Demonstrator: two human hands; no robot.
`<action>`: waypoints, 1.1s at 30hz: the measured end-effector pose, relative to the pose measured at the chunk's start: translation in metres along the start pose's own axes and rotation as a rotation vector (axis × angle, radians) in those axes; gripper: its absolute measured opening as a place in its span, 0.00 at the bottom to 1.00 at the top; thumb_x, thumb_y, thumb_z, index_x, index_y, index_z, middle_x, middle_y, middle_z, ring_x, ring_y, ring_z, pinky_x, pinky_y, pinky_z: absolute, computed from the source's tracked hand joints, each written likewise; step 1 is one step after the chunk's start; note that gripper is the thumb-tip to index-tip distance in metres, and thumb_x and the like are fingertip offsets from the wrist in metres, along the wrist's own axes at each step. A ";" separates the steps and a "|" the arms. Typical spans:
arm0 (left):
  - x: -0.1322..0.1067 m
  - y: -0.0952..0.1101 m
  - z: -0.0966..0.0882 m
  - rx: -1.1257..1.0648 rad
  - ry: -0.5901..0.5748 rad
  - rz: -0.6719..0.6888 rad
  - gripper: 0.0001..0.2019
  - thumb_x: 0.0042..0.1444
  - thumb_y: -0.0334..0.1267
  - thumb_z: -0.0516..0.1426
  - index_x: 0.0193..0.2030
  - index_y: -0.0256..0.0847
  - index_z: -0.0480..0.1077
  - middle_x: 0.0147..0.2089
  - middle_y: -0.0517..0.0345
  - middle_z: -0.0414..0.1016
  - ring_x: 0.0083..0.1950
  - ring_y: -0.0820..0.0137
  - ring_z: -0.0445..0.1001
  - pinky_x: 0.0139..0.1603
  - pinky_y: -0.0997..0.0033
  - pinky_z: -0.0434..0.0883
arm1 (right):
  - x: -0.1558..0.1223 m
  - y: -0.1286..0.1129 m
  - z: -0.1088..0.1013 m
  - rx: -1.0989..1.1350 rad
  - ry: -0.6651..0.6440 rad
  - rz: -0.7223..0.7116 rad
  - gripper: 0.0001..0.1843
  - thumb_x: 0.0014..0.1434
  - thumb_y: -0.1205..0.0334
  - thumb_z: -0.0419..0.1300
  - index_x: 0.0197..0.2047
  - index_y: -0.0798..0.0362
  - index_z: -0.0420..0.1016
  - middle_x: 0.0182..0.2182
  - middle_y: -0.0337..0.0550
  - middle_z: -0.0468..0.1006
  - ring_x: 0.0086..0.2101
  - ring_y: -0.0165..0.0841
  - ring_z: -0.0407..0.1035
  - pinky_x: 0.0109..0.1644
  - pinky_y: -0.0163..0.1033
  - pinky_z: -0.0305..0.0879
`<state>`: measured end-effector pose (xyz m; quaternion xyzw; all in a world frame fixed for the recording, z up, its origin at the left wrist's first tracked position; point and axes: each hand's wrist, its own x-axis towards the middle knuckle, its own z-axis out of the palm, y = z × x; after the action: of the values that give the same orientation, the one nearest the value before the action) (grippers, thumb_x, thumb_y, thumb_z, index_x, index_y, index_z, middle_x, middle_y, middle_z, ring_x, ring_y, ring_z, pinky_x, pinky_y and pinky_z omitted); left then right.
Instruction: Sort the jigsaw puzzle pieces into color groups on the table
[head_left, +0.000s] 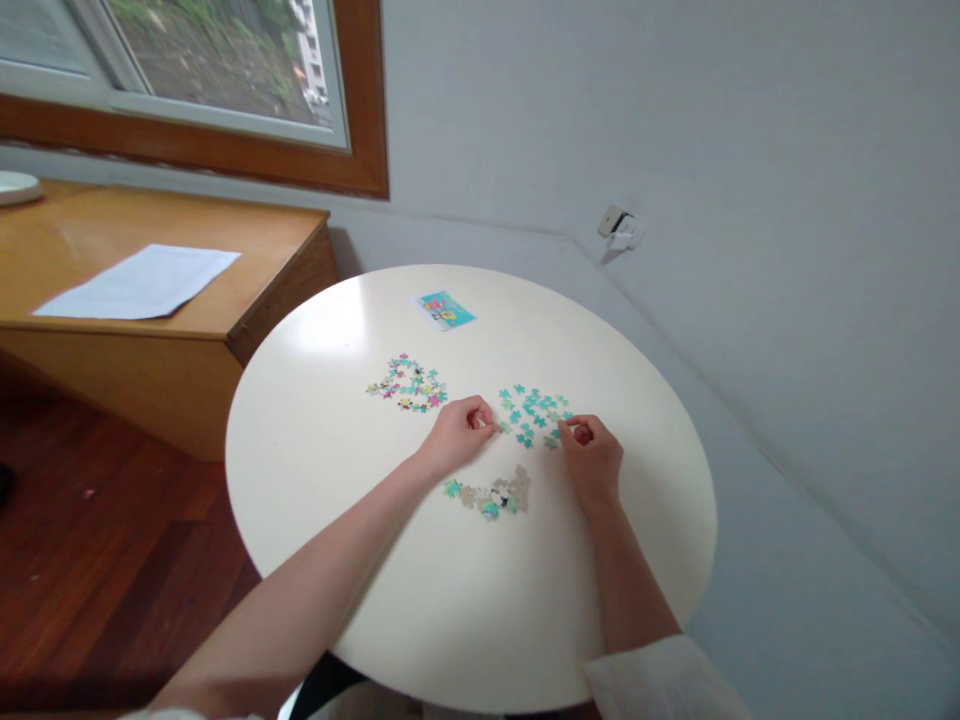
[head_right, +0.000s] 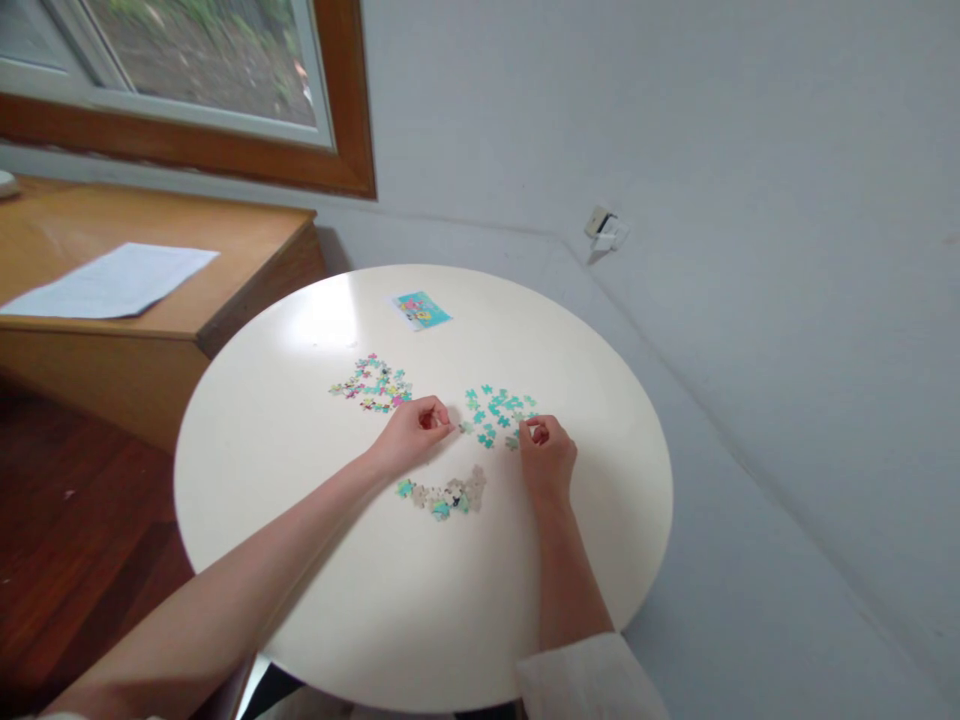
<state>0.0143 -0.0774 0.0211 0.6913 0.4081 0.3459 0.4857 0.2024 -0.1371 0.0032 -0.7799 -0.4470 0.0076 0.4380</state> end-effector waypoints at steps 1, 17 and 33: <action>0.000 0.000 0.000 0.003 0.002 0.001 0.05 0.43 0.33 0.56 0.22 0.38 0.62 0.18 0.68 0.57 0.22 0.78 0.55 0.25 0.77 0.53 | 0.000 0.000 0.000 0.003 -0.004 -0.002 0.11 0.46 0.52 0.54 0.24 0.52 0.67 0.14 0.32 0.60 0.18 0.28 0.56 0.27 0.35 0.54; 0.002 -0.008 0.001 -0.010 0.003 -0.016 0.06 0.43 0.35 0.56 0.23 0.38 0.62 0.19 0.67 0.59 0.22 0.78 0.56 0.25 0.77 0.53 | -0.002 -0.002 0.002 0.030 -0.039 -0.021 0.11 0.48 0.53 0.55 0.25 0.52 0.69 0.15 0.32 0.61 0.18 0.28 0.57 0.27 0.35 0.54; 0.000 -0.004 0.002 -0.001 0.025 0.025 0.05 0.43 0.34 0.56 0.23 0.38 0.62 0.18 0.68 0.57 0.22 0.78 0.55 0.24 0.77 0.53 | -0.004 -0.014 0.000 0.135 -0.101 -0.094 0.09 0.48 0.55 0.56 0.26 0.53 0.70 0.15 0.32 0.63 0.19 0.27 0.58 0.27 0.34 0.56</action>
<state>0.0157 -0.0772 0.0164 0.6919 0.4052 0.3608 0.4765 0.1901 -0.1368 0.0116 -0.7253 -0.5031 0.0564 0.4665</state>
